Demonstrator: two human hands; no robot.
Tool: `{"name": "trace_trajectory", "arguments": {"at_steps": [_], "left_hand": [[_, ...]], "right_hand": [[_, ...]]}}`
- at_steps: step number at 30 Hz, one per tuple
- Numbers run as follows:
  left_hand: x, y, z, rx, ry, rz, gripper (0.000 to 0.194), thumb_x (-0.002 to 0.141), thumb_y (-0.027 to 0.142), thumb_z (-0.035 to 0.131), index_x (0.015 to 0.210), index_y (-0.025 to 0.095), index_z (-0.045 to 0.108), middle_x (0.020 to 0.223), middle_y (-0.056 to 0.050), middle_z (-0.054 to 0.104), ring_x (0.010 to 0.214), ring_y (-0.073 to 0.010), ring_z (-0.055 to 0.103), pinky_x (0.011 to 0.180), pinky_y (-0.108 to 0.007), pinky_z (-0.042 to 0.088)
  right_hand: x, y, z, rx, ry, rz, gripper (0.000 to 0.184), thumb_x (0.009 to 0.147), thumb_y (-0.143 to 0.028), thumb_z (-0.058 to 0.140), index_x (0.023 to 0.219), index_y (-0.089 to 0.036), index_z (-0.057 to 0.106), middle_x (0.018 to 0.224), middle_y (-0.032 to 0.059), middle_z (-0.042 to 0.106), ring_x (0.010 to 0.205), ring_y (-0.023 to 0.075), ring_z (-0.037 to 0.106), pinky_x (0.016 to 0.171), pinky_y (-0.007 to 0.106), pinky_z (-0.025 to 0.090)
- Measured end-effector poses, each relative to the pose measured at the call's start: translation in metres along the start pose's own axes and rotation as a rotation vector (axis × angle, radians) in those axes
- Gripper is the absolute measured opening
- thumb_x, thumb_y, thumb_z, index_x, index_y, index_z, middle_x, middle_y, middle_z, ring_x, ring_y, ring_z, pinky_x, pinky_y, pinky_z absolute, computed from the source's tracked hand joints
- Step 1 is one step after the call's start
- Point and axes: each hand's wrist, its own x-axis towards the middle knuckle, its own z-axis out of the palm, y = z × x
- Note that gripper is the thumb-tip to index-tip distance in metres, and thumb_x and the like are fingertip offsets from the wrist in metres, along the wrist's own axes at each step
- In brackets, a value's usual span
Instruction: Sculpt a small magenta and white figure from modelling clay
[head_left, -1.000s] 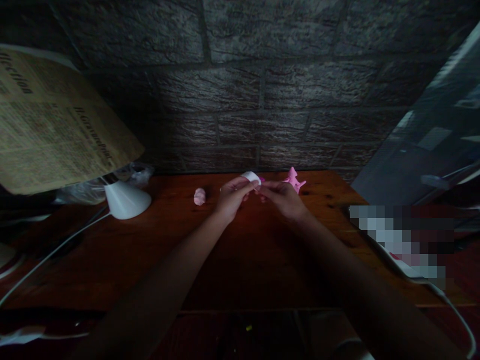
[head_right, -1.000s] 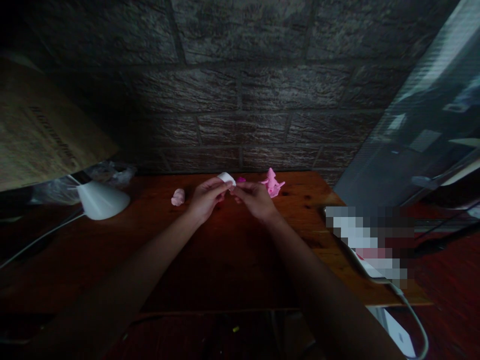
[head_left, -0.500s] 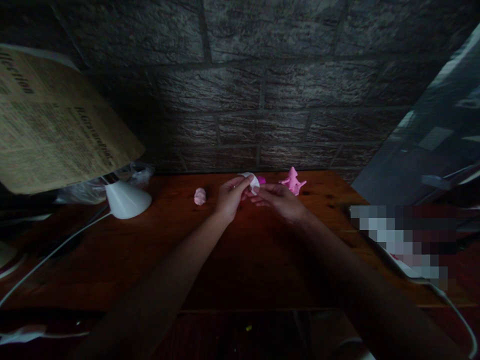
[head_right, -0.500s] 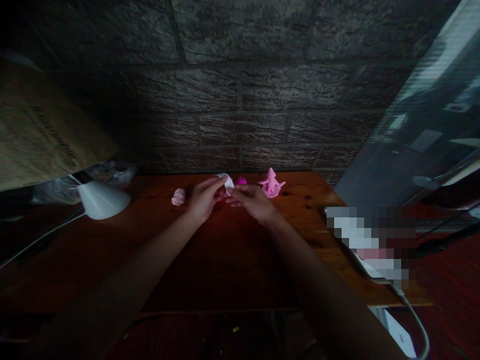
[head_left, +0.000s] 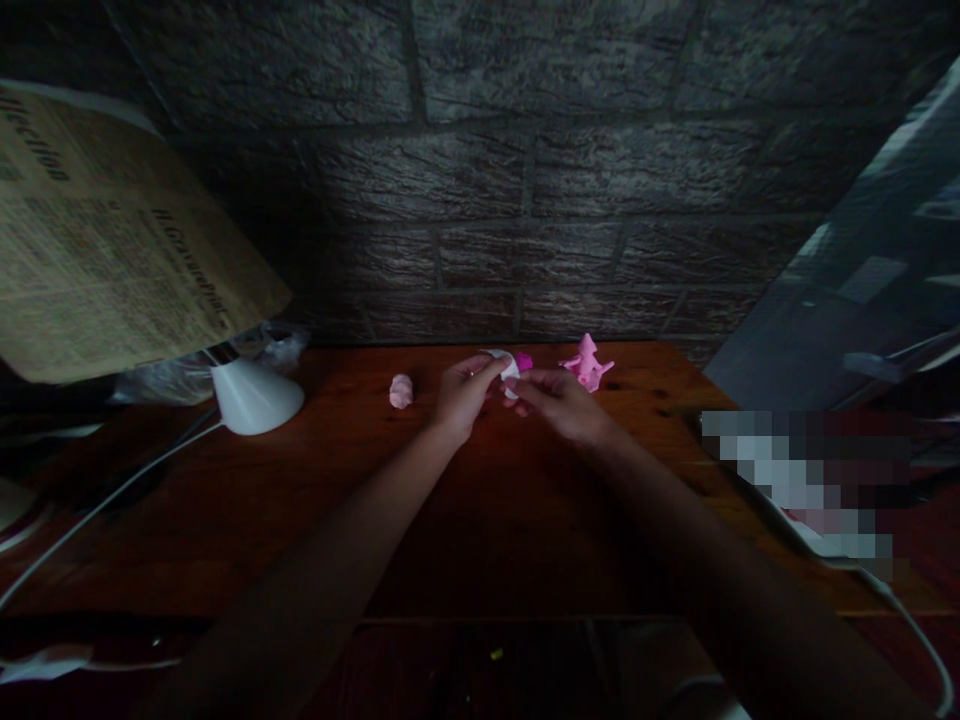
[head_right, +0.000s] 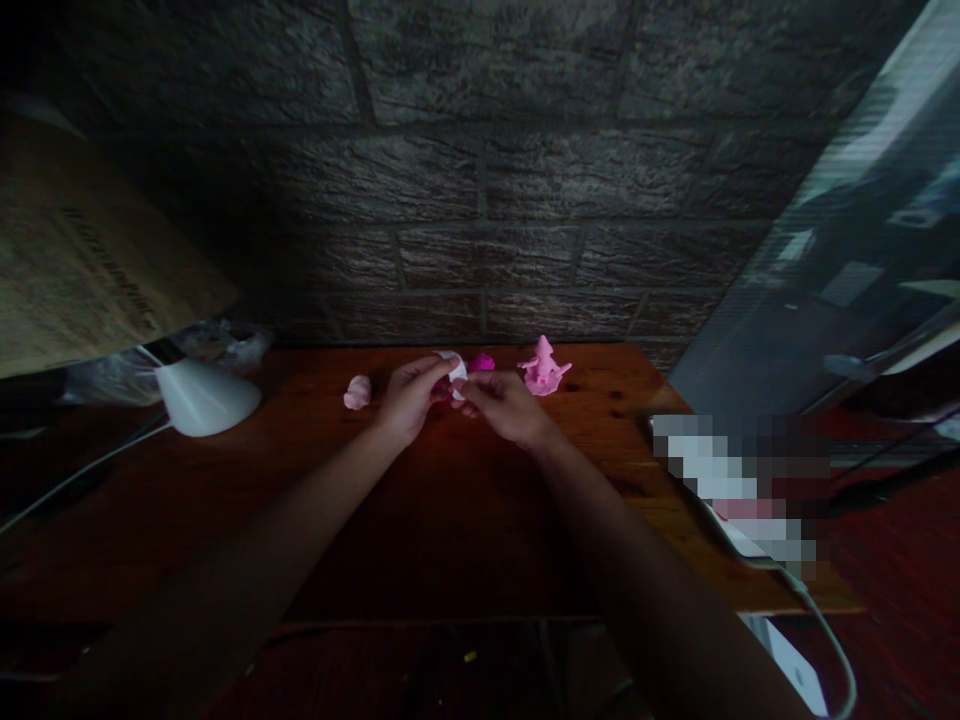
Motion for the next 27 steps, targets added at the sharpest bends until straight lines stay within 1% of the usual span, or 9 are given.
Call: {"name": "trace_trajectory", "arguments": {"at_steps": [2, 5, 8, 11, 13, 16, 18, 22, 27], "left_hand": [[0.000, 0.000, 0.000, 0.001, -0.003, 0.009, 0.024, 0.068, 0.037, 0.079, 0.059, 0.019, 0.066, 0.060, 0.001, 0.059, 0.057, -0.0100, 0.049, 0.054, -0.025, 0.035], [0.000, 0.000, 0.001, -0.002, -0.020, 0.009, 0.023, 0.066, 0.037, 0.079, 0.061, 0.018, 0.068, 0.063, 0.001, 0.062, 0.059, -0.0100, 0.050, 0.056, -0.024, 0.037], [0.000, -0.001, 0.001, 0.007, -0.045, 0.017, 0.026, 0.066, 0.038, 0.079, 0.058, 0.018, 0.065, 0.061, 0.002, 0.059, 0.058, -0.0095, 0.050, 0.056, -0.023, 0.037], [0.000, -0.003, 0.001, 0.015, -0.060, 0.018, 0.030, 0.068, 0.039, 0.078, 0.055, 0.018, 0.061, 0.058, 0.003, 0.055, 0.056, -0.0090, 0.048, 0.055, -0.024, 0.037], [0.000, -0.004, 0.001, 0.004, -0.081, 0.007, 0.029, 0.069, 0.039, 0.078, 0.058, 0.018, 0.062, 0.058, 0.003, 0.055, 0.056, -0.0093, 0.049, 0.055, -0.024, 0.039], [-0.001, -0.003, 0.001, -0.026, -0.133, -0.008, 0.026, 0.070, 0.038, 0.078, 0.061, 0.018, 0.064, 0.060, 0.002, 0.056, 0.058, -0.0100, 0.051, 0.058, -0.026, 0.042], [-0.002, -0.002, 0.001, -0.038, -0.147, -0.004, 0.026, 0.070, 0.038, 0.078, 0.060, 0.018, 0.063, 0.060, 0.002, 0.056, 0.057, -0.0097, 0.050, 0.057, -0.025, 0.041], [-0.001, -0.001, 0.002, -0.034, -0.110, 0.003, 0.027, 0.067, 0.037, 0.079, 0.057, 0.018, 0.064, 0.059, 0.001, 0.056, 0.056, -0.0090, 0.048, 0.053, -0.024, 0.036], [0.000, -0.002, 0.002, -0.054, -0.055, 0.002, 0.024, 0.064, 0.036, 0.079, 0.057, 0.018, 0.065, 0.062, 0.001, 0.060, 0.058, -0.0097, 0.050, 0.054, -0.023, 0.038]], "right_hand": [[0.000, -0.001, 0.000, 0.021, -0.007, 0.019, 0.032, 0.080, -0.053, 0.076, 0.081, -0.021, 0.075, 0.080, 0.0035, 0.075, 0.068, 0.0133, 0.065, 0.069, 0.030, 0.054], [-0.001, -0.003, 0.001, 0.099, -0.039, 0.060, 0.035, 0.079, -0.053, 0.078, 0.091, -0.021, 0.076, 0.090, 0.0049, 0.076, 0.078, 0.0148, 0.068, 0.076, 0.031, 0.056], [-0.002, -0.004, 0.002, 0.166, -0.056, 0.092, 0.038, 0.079, -0.056, 0.077, 0.092, -0.020, 0.077, 0.094, 0.0058, 0.076, 0.082, 0.0148, 0.068, 0.078, 0.029, 0.056], [-0.002, -0.003, 0.002, 0.143, -0.032, 0.106, 0.038, 0.079, -0.057, 0.076, 0.086, -0.020, 0.078, 0.088, 0.0055, 0.076, 0.075, 0.0128, 0.066, 0.071, 0.026, 0.053], [-0.002, -0.002, 0.002, 0.090, -0.012, 0.091, 0.040, 0.080, -0.059, 0.075, 0.083, -0.019, 0.078, 0.082, 0.0051, 0.075, 0.069, 0.0118, 0.063, 0.067, 0.026, 0.051], [-0.001, -0.002, 0.002, 0.047, -0.001, 0.064, 0.041, 0.079, -0.059, 0.075, 0.079, -0.019, 0.077, 0.078, 0.0044, 0.073, 0.064, 0.0111, 0.059, 0.064, 0.027, 0.049], [-0.002, -0.004, 0.003, 0.058, -0.002, 0.062, 0.039, 0.079, -0.057, 0.076, 0.078, -0.019, 0.076, 0.077, 0.0036, 0.073, 0.064, 0.0105, 0.058, 0.064, 0.026, 0.049], [-0.004, -0.009, 0.002, 0.106, -0.022, 0.110, 0.029, 0.079, -0.049, 0.079, 0.083, -0.020, 0.077, 0.082, 0.0027, 0.073, 0.063, 0.0088, 0.055, 0.062, 0.024, 0.047], [-0.006, -0.011, -0.002, 0.117, -0.075, 0.225, 0.021, 0.080, -0.038, 0.080, 0.092, -0.021, 0.079, 0.093, 0.0058, 0.078, 0.065, 0.0090, 0.058, 0.061, 0.023, 0.048]]}}
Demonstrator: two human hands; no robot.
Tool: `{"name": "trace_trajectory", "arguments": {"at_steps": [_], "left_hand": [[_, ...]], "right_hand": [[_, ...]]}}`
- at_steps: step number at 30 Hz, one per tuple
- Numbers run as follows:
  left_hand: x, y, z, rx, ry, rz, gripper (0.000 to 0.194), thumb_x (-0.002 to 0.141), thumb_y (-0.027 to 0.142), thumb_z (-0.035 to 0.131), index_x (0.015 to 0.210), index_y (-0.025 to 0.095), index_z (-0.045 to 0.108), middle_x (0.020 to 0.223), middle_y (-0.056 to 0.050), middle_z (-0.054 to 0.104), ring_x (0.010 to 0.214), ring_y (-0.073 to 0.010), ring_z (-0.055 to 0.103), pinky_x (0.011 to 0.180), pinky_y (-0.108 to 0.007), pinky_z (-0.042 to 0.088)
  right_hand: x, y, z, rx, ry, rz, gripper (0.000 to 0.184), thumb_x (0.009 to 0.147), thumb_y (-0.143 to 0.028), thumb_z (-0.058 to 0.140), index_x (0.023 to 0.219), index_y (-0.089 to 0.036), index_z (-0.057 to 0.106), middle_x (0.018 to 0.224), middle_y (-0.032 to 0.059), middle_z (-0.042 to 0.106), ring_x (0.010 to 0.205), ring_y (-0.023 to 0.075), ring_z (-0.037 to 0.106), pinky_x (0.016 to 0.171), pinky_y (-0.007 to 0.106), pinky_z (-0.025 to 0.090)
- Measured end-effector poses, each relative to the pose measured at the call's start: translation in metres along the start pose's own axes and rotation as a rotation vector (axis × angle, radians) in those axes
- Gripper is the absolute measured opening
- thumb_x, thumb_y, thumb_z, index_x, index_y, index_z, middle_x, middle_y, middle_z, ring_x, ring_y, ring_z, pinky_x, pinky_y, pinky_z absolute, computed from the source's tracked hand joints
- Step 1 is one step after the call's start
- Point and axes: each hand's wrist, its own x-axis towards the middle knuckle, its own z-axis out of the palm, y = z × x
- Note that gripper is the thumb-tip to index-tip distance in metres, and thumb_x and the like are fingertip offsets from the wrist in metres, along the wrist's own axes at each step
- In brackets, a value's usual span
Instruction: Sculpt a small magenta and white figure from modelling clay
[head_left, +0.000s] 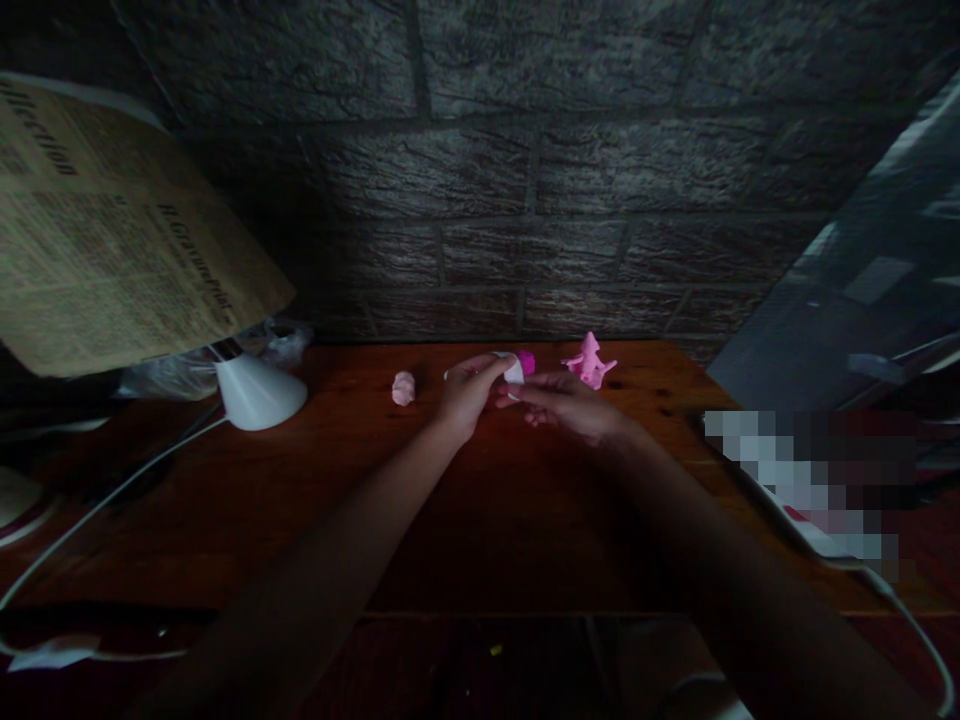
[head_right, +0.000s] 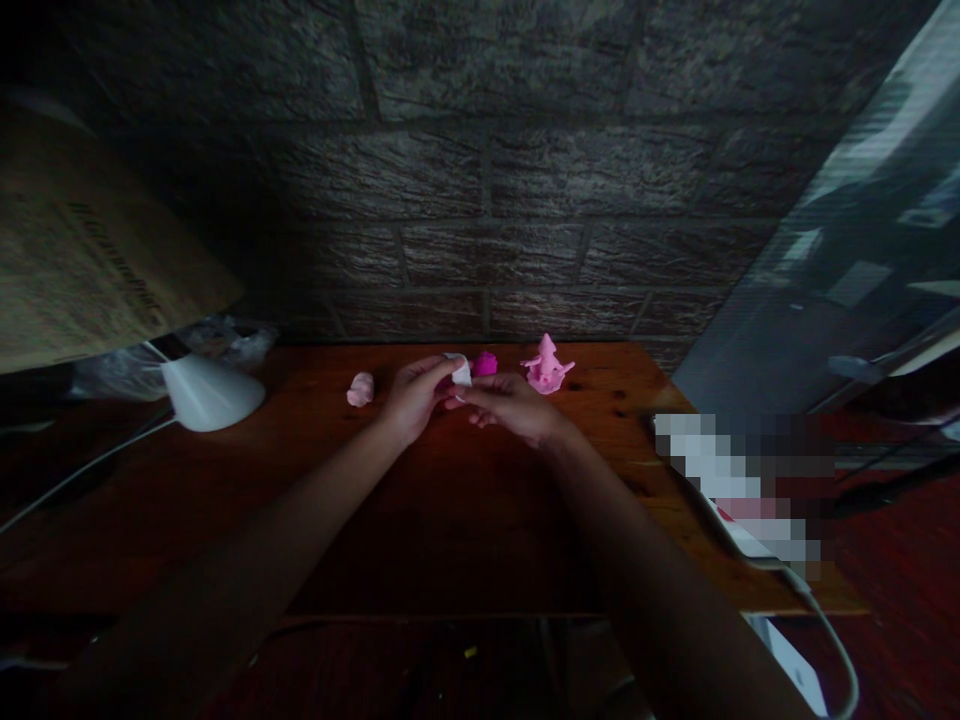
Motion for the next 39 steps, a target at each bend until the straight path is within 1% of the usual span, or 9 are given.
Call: {"name": "trace_trajectory", "arguments": {"at_steps": [3, 7, 12, 17, 21, 26, 32, 36, 39], "left_hand": [[-0.0016, -0.0009, -0.0001, 0.019, 0.001, 0.016, 0.024, 0.066, 0.036, 0.079, 0.057, 0.018, 0.065, 0.063, 0.001, 0.060, 0.059, -0.0097, 0.050, 0.054, -0.023, 0.038], [-0.0039, -0.0016, 0.0007, 0.062, -0.046, -0.005, 0.030, 0.069, 0.040, 0.078, 0.055, 0.019, 0.062, 0.054, 0.003, 0.052, 0.050, -0.0087, 0.045, 0.048, -0.024, 0.033], [-0.0024, -0.0015, 0.0012, 0.025, -0.007, 0.008, 0.024, 0.065, 0.037, 0.080, 0.060, 0.018, 0.067, 0.060, 0.002, 0.059, 0.057, -0.0090, 0.050, 0.053, -0.022, 0.038], [-0.0028, -0.0018, 0.0017, 0.030, -0.035, 0.015, 0.026, 0.067, 0.038, 0.079, 0.057, 0.018, 0.066, 0.053, 0.003, 0.053, 0.052, -0.0079, 0.047, 0.050, -0.022, 0.036], [-0.0038, -0.0016, 0.0029, -0.011, -0.035, -0.017, 0.026, 0.065, 0.039, 0.082, 0.060, 0.018, 0.067, 0.060, 0.001, 0.059, 0.056, -0.0095, 0.052, 0.052, -0.023, 0.039], [-0.0033, -0.0029, 0.0031, -0.007, -0.009, 0.001, 0.027, 0.067, 0.038, 0.081, 0.058, 0.018, 0.065, 0.060, 0.002, 0.059, 0.058, -0.0094, 0.053, 0.058, -0.023, 0.044], [-0.0036, -0.0051, 0.0024, 0.009, -0.013, 0.003, 0.027, 0.069, 0.037, 0.080, 0.058, 0.018, 0.064, 0.061, 0.002, 0.058, 0.060, -0.0100, 0.053, 0.059, -0.024, 0.044], [-0.0033, -0.0045, 0.0028, -0.009, 0.000, 0.024, 0.025, 0.068, 0.036, 0.081, 0.058, 0.019, 0.066, 0.062, 0.001, 0.060, 0.061, -0.0101, 0.054, 0.061, -0.024, 0.045], [-0.0031, -0.0043, 0.0030, -0.007, 0.003, 0.014, 0.023, 0.068, 0.037, 0.081, 0.060, 0.018, 0.068, 0.066, 0.000, 0.063, 0.064, -0.0105, 0.056, 0.063, -0.025, 0.046]], "right_hand": [[-0.0001, 0.0006, -0.0015, -0.047, -0.017, -0.020, 0.018, 0.082, -0.036, 0.078, 0.093, -0.021, 0.080, 0.088, 0.0052, 0.078, 0.064, 0.0095, 0.059, 0.061, 0.023, 0.048], [0.0010, 0.0020, 0.0000, -0.081, -0.047, -0.009, 0.017, 0.082, -0.037, 0.077, 0.086, -0.020, 0.080, 0.082, 0.0046, 0.077, 0.062, 0.0097, 0.059, 0.062, 0.025, 0.049], [0.0016, 0.0030, 0.0017, -0.041, 0.000, 0.006, 0.025, 0.080, -0.044, 0.079, 0.088, -0.020, 0.079, 0.091, 0.0059, 0.077, 0.066, 0.0097, 0.060, 0.063, 0.024, 0.049], [0.0026, 0.0039, 0.0013, -0.096, 0.035, -0.070, 0.029, 0.080, -0.049, 0.077, 0.085, -0.020, 0.080, 0.083, 0.0036, 0.074, 0.059, 0.0087, 0.049, 0.054, 0.023, 0.041], [0.0044, 0.0050, 0.0034, -0.097, 0.091, -0.056, 0.030, 0.079, -0.050, 0.077, 0.083, -0.021, 0.080, 0.084, 0.0049, 0.075, 0.057, 0.0091, 0.045, 0.050, 0.024, 0.036], [0.0048, 0.0044, 0.0069, -0.060, 0.118, -0.072, 0.032, 0.075, -0.052, 0.079, 0.084, -0.021, 0.081, 0.076, 0.0035, 0.072, 0.055, 0.0087, 0.040, 0.049, 0.024, 0.033], [0.0047, 0.0047, 0.0063, -0.086, 0.143, -0.066, 0.033, 0.074, -0.053, 0.079, 0.086, -0.022, 0.081, 0.084, 0.0062, 0.075, 0.059, 0.0109, 0.045, 0.048, 0.024, 0.034], [0.0050, 0.0060, 0.0040, -0.091, 0.097, -0.071, 0.031, 0.076, -0.052, 0.079, 0.089, -0.024, 0.081, 0.080, 0.0035, 0.071, 0.059, 0.0106, 0.044, 0.048, 0.025, 0.034], [0.0048, 0.0058, 0.0027, -0.089, 0.103, -0.104, 0.033, 0.078, -0.055, 0.076, 0.089, -0.024, 0.081, 0.076, 0.0028, 0.070, 0.058, 0.0101, 0.044, 0.048, 0.024, 0.034]]}}
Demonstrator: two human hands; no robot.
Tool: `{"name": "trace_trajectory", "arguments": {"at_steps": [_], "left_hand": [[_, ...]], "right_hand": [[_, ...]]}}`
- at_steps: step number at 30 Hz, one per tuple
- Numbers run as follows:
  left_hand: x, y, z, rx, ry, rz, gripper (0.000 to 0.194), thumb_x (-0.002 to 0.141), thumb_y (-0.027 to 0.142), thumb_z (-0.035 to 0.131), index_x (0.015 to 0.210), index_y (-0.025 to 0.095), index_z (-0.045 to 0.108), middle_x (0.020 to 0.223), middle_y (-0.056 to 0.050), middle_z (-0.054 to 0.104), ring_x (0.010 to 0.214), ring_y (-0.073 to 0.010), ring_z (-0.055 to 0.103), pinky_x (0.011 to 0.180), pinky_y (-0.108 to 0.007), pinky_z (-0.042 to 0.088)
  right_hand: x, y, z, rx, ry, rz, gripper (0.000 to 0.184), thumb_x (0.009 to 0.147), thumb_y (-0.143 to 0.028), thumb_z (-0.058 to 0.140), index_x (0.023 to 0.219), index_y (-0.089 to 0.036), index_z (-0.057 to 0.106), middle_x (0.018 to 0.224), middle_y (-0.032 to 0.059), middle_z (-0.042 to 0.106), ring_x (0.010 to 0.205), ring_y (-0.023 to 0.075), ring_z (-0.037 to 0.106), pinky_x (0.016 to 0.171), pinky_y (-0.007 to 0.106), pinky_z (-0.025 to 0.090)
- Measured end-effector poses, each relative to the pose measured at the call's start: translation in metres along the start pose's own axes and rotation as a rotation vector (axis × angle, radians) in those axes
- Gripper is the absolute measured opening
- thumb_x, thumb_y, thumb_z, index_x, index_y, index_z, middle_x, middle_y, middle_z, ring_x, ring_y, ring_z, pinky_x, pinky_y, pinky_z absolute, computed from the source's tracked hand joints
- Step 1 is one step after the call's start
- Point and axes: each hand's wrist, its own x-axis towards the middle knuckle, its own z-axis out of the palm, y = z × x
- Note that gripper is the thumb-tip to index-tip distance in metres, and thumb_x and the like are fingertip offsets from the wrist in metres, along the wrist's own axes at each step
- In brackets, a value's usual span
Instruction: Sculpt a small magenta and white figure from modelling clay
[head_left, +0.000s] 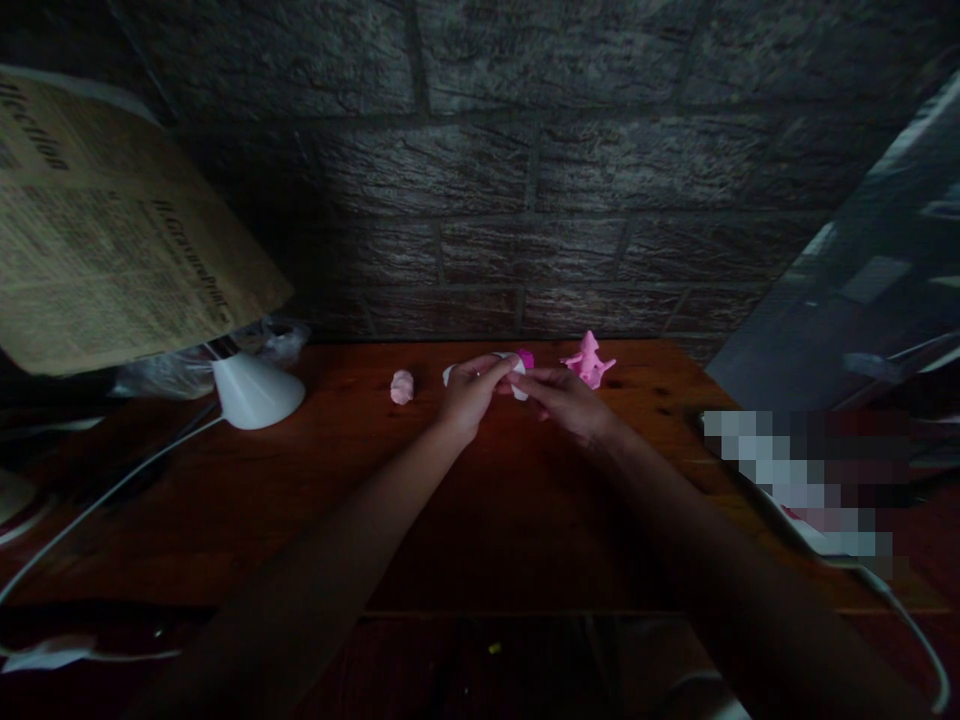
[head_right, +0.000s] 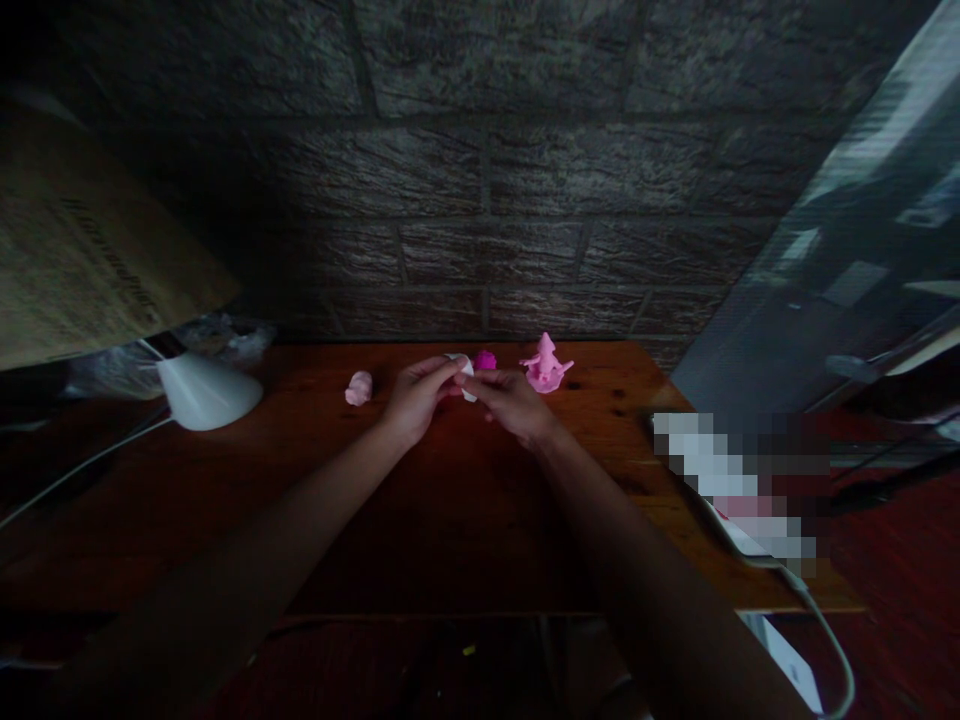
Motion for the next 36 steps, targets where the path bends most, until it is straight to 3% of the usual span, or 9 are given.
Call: {"name": "trace_trajectory", "arguments": {"at_steps": [6, 19, 24, 30, 36], "left_hand": [[0.0000, -0.0001, -0.0004, -0.012, -0.025, -0.021, 0.024, 0.067, 0.036, 0.081, 0.059, 0.018, 0.067, 0.064, 0.001, 0.061, 0.062, -0.0100, 0.054, 0.060, -0.024, 0.044], [-0.0006, 0.0003, 0.0016, -0.026, 0.001, -0.009, 0.023, 0.064, 0.037, 0.083, 0.060, 0.019, 0.070, 0.063, 0.001, 0.061, 0.063, -0.0107, 0.054, 0.062, -0.025, 0.044], [-0.0009, 0.0010, 0.0018, -0.036, 0.001, -0.030, 0.023, 0.063, 0.038, 0.084, 0.062, 0.019, 0.072, 0.066, 0.000, 0.064, 0.064, -0.0109, 0.055, 0.063, -0.025, 0.046], [0.0038, 0.0001, -0.0023, -0.062, 0.056, -0.030, 0.019, 0.065, 0.036, 0.082, 0.069, 0.020, 0.074, 0.072, -0.001, 0.069, 0.067, -0.0125, 0.059, 0.063, -0.026, 0.047], [0.0033, 0.0004, -0.0015, -0.056, 0.069, -0.016, 0.019, 0.065, 0.036, 0.083, 0.067, 0.020, 0.074, 0.074, -0.002, 0.071, 0.070, -0.0135, 0.060, 0.065, -0.026, 0.046]], "right_hand": [[-0.0023, -0.0044, 0.0015, -0.046, 0.052, 0.029, 0.037, 0.072, -0.058, 0.079, 0.086, -0.023, 0.081, 0.082, 0.0061, 0.076, 0.070, 0.0154, 0.058, 0.047, 0.022, 0.036], [-0.0003, -0.0014, 0.0032, -0.037, 0.020, -0.010, 0.035, 0.074, -0.054, 0.079, 0.089, -0.023, 0.081, 0.092, 0.0063, 0.078, 0.064, 0.0114, 0.054, 0.048, 0.023, 0.041], [-0.0019, -0.0040, 0.0029, -0.041, 0.005, -0.006, 0.034, 0.076, -0.054, 0.078, 0.089, -0.022, 0.081, 0.088, 0.0051, 0.078, 0.053, 0.0081, 0.045, 0.044, 0.022, 0.038], [-0.0005, -0.0019, -0.0006, -0.004, -0.038, 0.023, 0.029, 0.079, -0.048, 0.078, 0.095, -0.024, 0.081, 0.101, 0.0058, 0.079, 0.065, 0.0105, 0.060, 0.051, 0.021, 0.044], [0.0001, 0.0005, -0.0011, -0.037, -0.045, 0.048, 0.033, 0.079, -0.053, 0.077, 0.089, -0.022, 0.081, 0.092, 0.0071, 0.081, 0.048, 0.0069, 0.057, 0.046, 0.021, 0.041]]}}
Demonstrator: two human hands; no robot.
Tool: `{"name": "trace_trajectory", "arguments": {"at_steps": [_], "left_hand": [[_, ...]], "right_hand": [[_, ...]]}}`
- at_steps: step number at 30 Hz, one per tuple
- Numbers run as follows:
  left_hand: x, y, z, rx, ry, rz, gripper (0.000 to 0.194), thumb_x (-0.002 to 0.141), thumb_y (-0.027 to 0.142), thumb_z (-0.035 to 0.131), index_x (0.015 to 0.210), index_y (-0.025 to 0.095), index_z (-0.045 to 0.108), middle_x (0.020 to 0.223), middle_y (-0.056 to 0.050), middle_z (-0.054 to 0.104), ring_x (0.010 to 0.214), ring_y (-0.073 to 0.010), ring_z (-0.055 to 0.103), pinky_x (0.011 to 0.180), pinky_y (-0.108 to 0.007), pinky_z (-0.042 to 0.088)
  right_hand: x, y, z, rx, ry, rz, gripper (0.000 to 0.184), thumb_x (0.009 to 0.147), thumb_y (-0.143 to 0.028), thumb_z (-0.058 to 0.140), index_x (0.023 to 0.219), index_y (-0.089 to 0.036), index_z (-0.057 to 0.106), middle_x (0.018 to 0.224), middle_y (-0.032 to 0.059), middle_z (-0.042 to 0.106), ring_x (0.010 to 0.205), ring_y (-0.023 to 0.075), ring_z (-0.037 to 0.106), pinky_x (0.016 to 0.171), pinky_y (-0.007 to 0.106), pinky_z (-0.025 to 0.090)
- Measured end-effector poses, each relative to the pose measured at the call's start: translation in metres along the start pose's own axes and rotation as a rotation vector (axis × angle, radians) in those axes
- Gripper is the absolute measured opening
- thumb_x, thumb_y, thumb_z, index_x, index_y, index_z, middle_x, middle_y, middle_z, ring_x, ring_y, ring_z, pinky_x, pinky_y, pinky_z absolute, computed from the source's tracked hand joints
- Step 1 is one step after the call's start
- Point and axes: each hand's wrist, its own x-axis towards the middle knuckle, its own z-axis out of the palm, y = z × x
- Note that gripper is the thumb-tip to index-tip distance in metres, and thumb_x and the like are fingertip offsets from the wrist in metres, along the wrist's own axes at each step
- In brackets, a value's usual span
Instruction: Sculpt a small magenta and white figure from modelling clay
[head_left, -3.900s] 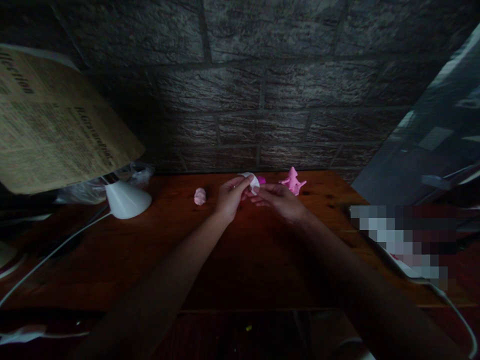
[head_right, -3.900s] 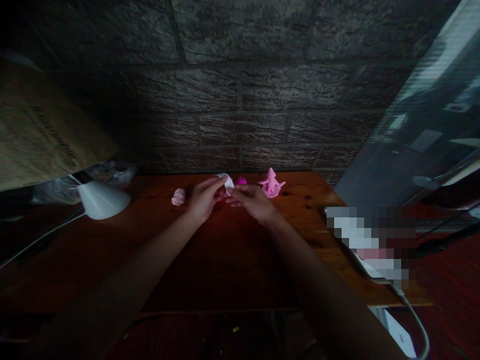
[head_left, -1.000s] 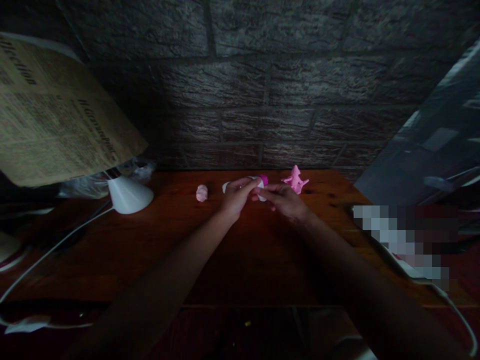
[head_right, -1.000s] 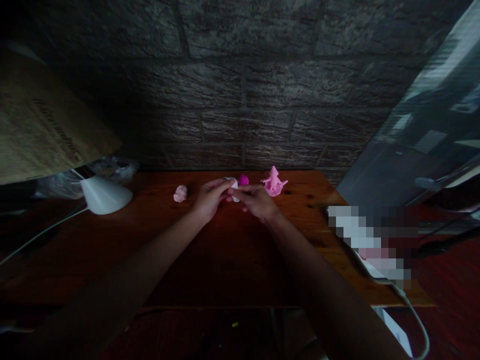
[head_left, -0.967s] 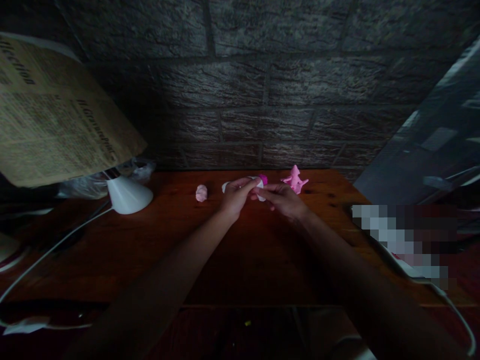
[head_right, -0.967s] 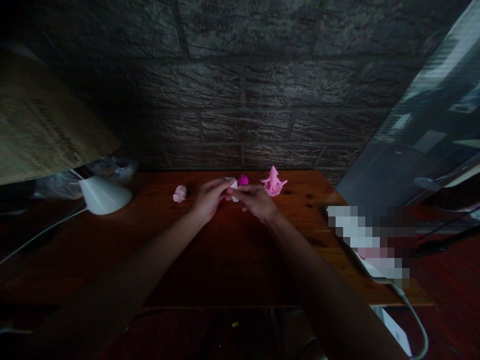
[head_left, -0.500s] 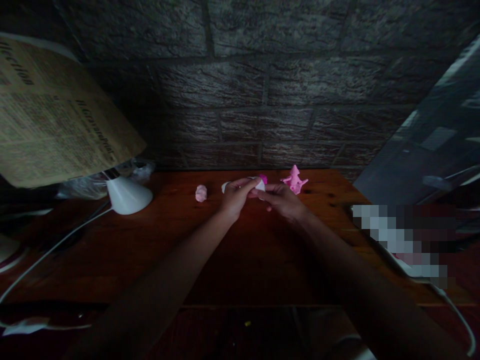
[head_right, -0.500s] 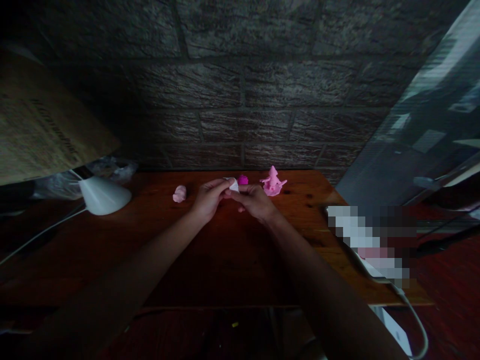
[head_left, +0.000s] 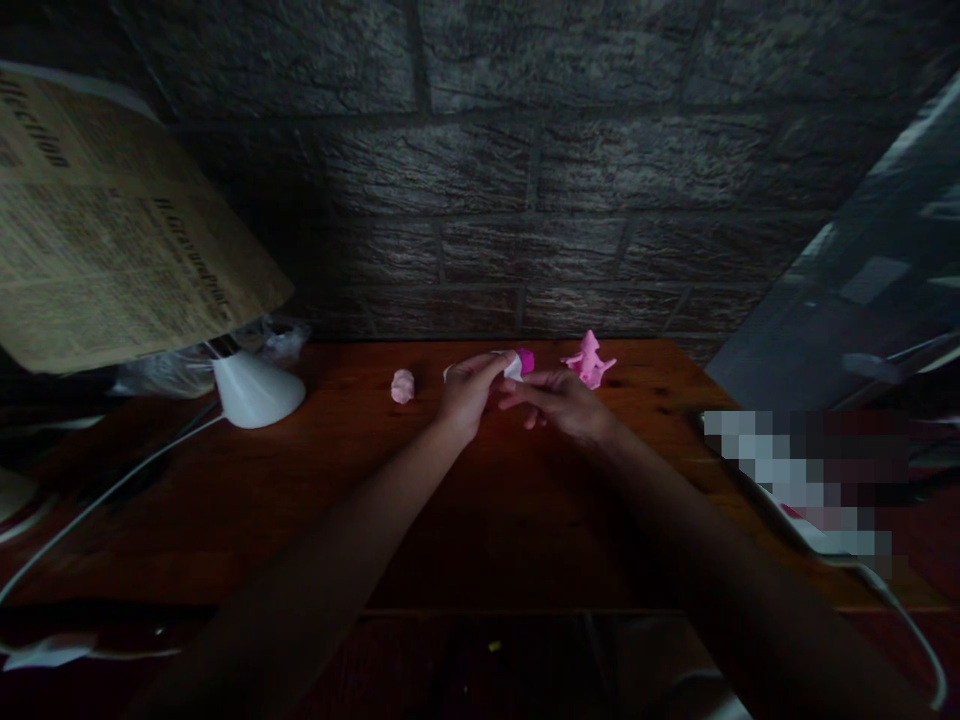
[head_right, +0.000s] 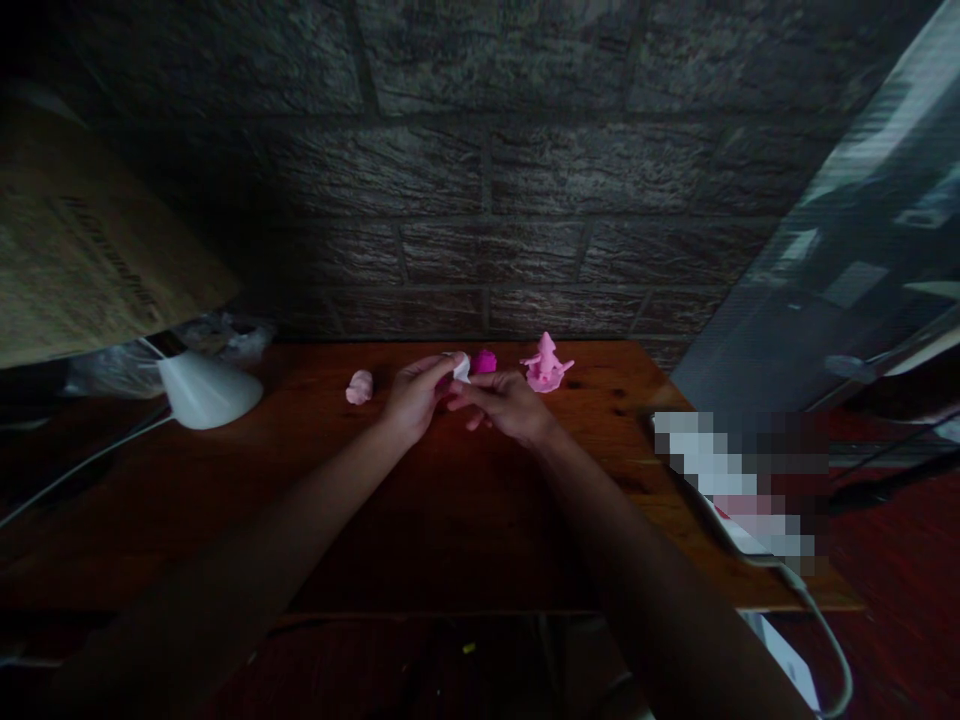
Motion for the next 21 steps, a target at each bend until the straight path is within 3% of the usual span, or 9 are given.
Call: {"name": "trace_trajectory", "arguments": {"at_steps": [5, 11, 17, 21], "left_hand": [[0.000, 0.000, 0.000, -0.017, 0.018, -0.017, 0.016, 0.066, 0.034, 0.082, 0.067, 0.020, 0.074, 0.070, -0.001, 0.068, 0.065, -0.0122, 0.057, 0.061, -0.026, 0.044], [-0.001, 0.000, 0.000, 0.008, 0.013, -0.001, 0.016, 0.068, 0.034, 0.083, 0.067, 0.021, 0.074, 0.071, 0.000, 0.069, 0.066, -0.0118, 0.058, 0.063, -0.027, 0.044], [0.000, 0.000, -0.001, -0.044, 0.010, -0.018, 0.020, 0.068, 0.037, 0.085, 0.071, 0.020, 0.074, 0.075, -0.001, 0.070, 0.071, -0.0125, 0.062, 0.069, -0.027, 0.049], [-0.001, 0.001, 0.000, -0.088, 0.029, -0.062, 0.026, 0.066, 0.040, 0.086, 0.076, 0.019, 0.074, 0.080, -0.003, 0.074, 0.074, -0.0133, 0.066, 0.072, -0.027, 0.051]], "right_hand": [[-0.004, -0.007, 0.003, 0.009, -0.025, 0.025, 0.032, 0.079, -0.050, 0.079, 0.095, -0.022, 0.080, 0.100, 0.0081, 0.080, 0.061, 0.0117, 0.070, 0.051, 0.022, 0.046], [-0.002, -0.003, 0.003, -0.029, -0.012, 0.086, 0.034, 0.084, -0.054, 0.074, 0.089, -0.021, 0.079, 0.088, 0.0087, 0.080, 0.054, 0.0117, 0.067, 0.046, 0.023, 0.043], [-0.004, -0.009, 0.001, -0.011, -0.019, 0.085, 0.038, 0.081, -0.056, 0.076, 0.096, -0.021, 0.079, 0.103, 0.0107, 0.080, 0.069, 0.0166, 0.074, 0.054, 0.025, 0.051], [-0.004, -0.012, -0.006, -0.036, 0.026, 0.074, 0.039, 0.085, -0.057, 0.072, 0.092, -0.020, 0.079, 0.105, 0.0105, 0.080, 0.068, 0.0142, 0.073, 0.056, 0.023, 0.052]]}}
